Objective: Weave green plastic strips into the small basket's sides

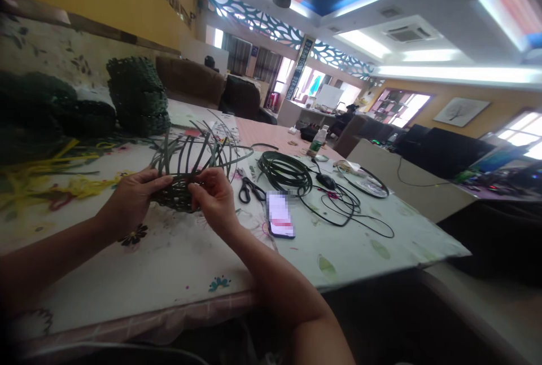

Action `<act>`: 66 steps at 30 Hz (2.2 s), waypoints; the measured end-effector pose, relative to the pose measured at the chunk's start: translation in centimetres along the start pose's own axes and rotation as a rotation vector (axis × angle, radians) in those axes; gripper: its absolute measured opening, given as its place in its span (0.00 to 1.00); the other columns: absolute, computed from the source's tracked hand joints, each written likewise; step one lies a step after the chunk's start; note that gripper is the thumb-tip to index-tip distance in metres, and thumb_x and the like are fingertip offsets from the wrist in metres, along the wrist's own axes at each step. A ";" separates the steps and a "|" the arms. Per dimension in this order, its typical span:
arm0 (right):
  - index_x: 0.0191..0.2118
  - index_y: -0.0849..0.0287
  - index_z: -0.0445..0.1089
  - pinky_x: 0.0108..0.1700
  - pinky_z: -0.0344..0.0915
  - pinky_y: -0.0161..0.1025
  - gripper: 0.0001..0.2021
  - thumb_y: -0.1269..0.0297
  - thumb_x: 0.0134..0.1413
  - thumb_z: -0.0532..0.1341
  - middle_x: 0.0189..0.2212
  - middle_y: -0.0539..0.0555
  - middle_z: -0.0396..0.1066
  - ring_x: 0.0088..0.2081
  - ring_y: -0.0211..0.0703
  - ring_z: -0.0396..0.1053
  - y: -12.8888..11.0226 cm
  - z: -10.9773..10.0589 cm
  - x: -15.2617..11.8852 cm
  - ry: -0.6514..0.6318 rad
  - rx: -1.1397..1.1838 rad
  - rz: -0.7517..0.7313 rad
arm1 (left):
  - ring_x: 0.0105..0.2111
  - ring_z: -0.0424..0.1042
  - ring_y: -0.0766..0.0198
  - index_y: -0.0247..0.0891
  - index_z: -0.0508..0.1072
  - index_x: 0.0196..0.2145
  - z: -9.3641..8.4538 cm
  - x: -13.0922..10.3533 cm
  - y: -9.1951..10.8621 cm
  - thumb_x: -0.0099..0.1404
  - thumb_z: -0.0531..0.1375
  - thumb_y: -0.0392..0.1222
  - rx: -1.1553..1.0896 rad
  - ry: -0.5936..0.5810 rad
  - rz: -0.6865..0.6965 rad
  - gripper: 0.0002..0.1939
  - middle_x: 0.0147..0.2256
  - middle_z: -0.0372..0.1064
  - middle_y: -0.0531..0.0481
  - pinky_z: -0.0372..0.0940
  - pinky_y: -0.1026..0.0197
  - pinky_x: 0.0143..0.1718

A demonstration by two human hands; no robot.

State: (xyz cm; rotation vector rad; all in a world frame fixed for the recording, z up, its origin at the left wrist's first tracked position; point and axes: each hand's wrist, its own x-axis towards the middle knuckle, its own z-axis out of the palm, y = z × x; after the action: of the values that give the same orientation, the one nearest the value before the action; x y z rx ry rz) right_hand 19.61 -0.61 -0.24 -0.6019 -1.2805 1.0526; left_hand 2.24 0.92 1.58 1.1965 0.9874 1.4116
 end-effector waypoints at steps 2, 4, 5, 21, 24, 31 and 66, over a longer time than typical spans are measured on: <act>0.29 0.55 0.65 0.21 0.62 0.29 0.16 0.55 0.53 0.72 0.32 0.47 0.74 0.22 0.29 0.66 -0.1 0.0 0.0 -0.003 -0.034 -0.006 | 0.31 0.68 0.62 0.36 0.81 0.27 -0.2 0.2 -0.1 0.43 0.76 0.53 0.004 0.002 -0.013 0.20 0.29 0.72 0.50 0.64 0.60 0.35; 0.23 0.57 0.65 0.26 0.68 0.32 0.19 0.53 0.52 0.72 0.33 0.50 0.76 0.26 0.32 0.68 -0.1 0.0 0.0 -0.003 -0.053 -0.020 | 0.31 0.68 0.62 0.36 0.81 0.27 -0.3 0.4 -0.3 0.43 0.76 0.54 0.007 -0.004 -0.013 0.20 0.29 0.72 0.50 0.64 0.59 0.36; 0.23 0.57 0.66 0.28 0.70 0.33 0.20 0.52 0.52 0.72 0.34 0.51 0.77 0.27 0.32 0.68 -0.2 0.0 0.0 -0.003 -0.049 -0.031 | 0.32 0.68 0.61 0.36 0.81 0.27 -0.4 0.4 -0.4 0.43 0.76 0.54 0.004 0.000 -0.008 0.20 0.30 0.73 0.50 0.64 0.59 0.36; 0.24 0.56 0.70 0.52 0.76 0.50 0.20 0.54 0.67 0.64 0.48 0.59 0.79 0.48 0.47 0.77 0.0 -0.7 -0.4 -0.231 -0.552 -0.505 | 0.29 0.69 0.61 0.38 0.79 0.26 -0.5 0.6 0.2 0.43 0.76 0.52 -0.037 0.041 -0.051 0.18 0.28 0.75 0.49 0.65 0.59 0.35; 0.25 0.56 0.72 0.57 0.73 0.51 0.17 0.56 0.65 0.66 0.55 0.59 0.78 0.52 0.49 0.74 0.1 -0.7 -0.8 -0.355 -0.900 -0.664 | 0.29 0.67 0.62 0.38 0.77 0.23 -0.4 0.2 0.0 0.44 0.75 0.54 0.017 0.052 -0.020 0.19 0.26 0.72 0.51 0.64 0.59 0.34; 0.50 0.54 0.76 0.64 0.66 0.52 0.10 0.64 0.70 0.59 0.54 0.59 0.78 0.61 0.51 0.70 0.5 -1.5 0.0 -0.142 -1.114 -0.700 | 0.34 0.68 0.57 0.40 0.80 0.23 0.0 -0.8 0.2 0.48 0.74 0.60 0.206 -0.057 0.130 0.20 0.30 0.71 0.48 0.65 0.58 0.36; 0.71 0.58 0.59 0.64 0.69 0.61 0.33 0.54 0.65 0.66 0.53 0.65 0.68 0.58 0.58 0.66 2.2 -3.8 1.7 -0.192 -1.251 -0.818 | 0.61 0.67 0.48 0.42 0.77 0.58 -4.8 3.8 -2.3 0.74 0.57 0.61 0.752 -0.202 0.780 0.26 0.58 0.66 0.42 0.62 0.45 0.66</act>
State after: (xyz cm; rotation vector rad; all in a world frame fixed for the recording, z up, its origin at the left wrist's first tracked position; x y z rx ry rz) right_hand 22.54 2.56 -2.17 -0.7587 -2.0493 -0.4859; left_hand -2.16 5.17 -0.82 2.4253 0.9768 1.4690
